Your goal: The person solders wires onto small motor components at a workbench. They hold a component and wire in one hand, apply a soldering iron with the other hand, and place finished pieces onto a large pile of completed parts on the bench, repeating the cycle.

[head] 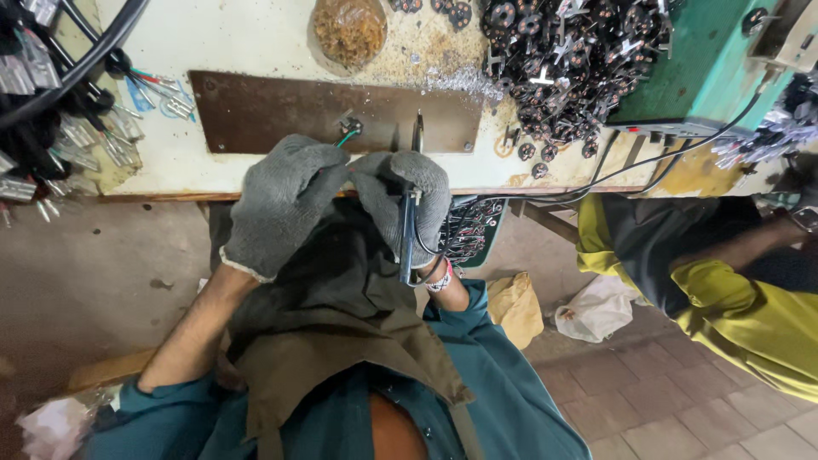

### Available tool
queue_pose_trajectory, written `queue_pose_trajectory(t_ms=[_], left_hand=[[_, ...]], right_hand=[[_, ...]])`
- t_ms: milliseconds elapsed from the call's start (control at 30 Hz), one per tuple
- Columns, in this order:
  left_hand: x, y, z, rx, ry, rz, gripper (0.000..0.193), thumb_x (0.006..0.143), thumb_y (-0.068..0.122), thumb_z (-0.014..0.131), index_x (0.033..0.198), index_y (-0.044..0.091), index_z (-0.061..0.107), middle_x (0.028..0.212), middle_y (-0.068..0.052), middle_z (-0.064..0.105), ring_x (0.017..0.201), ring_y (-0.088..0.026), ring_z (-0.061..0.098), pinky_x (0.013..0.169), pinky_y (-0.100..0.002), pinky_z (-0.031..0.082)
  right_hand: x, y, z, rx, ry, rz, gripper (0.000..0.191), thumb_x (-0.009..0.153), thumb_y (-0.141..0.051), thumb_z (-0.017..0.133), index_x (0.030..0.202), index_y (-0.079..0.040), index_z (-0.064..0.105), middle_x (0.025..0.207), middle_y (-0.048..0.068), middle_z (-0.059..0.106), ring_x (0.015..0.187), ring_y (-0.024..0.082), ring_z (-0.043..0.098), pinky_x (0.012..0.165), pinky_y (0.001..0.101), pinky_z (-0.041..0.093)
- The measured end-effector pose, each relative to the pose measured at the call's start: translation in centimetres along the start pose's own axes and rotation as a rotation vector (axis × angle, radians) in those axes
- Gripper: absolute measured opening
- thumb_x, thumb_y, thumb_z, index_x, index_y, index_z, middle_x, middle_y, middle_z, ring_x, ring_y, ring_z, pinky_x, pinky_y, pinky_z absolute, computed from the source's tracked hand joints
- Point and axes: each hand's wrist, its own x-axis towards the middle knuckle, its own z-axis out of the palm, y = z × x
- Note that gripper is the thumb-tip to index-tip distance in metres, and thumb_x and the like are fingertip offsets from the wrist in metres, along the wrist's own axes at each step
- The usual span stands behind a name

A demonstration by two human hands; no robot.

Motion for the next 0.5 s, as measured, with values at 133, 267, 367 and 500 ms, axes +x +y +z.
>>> queue_pose_trajectory(t_ms=[133,267,367,500], left_hand=[[0.0,0.0,0.3,-0.191,0.022,-0.229,0.011,0.096,0.004,0.074,0.102,-0.001,0.067,0.102,-0.017,0.068,0.093,-0.032,0.069,0.08,-0.039,0.055],[-0.2,-0.1,0.8,-0.173,0.014,-0.178,0.012,0.096,0.003,0.073,0.105,-0.002,0.067,0.102,-0.017,0.067,0.094,-0.035,0.068,0.081,-0.041,0.054],[-0.7,-0.4,1.3,-0.218,0.007,-0.146,0.015,0.097,0.004,0.071,0.109,-0.003,0.065,0.106,-0.018,0.066,0.096,-0.035,0.067,0.082,-0.041,0.054],[-1.2,-0.6,2.1,-0.214,0.031,-0.173,0.012,0.097,0.004,0.069,0.107,-0.001,0.067,0.105,-0.017,0.068,0.096,-0.034,0.069,0.084,-0.04,0.055]], right_hand=[[-0.2,0.4,0.7,0.495,0.11,0.125,0.031,0.101,-0.002,0.075,0.125,-0.01,0.057,0.104,0.007,0.072,0.085,0.016,0.074,0.08,0.0303,0.062],[-0.7,1.1,-0.3,-0.1,0.052,-0.092,0.062,0.084,0.005,0.084,0.134,-0.003,0.047,0.121,0.016,0.058,0.105,0.028,0.064,0.094,0.0393,0.055],[-1.2,2.0,-0.5,0.108,0.076,-0.037,0.061,0.089,0.01,0.082,0.136,-0.005,0.047,0.123,0.015,0.058,0.104,0.025,0.067,0.092,0.0349,0.059],[-1.7,2.8,0.3,0.231,0.153,0.047,0.069,0.084,0.009,0.084,0.136,-0.007,0.043,0.119,0.01,0.063,0.096,0.02,0.072,0.085,0.0314,0.061]])
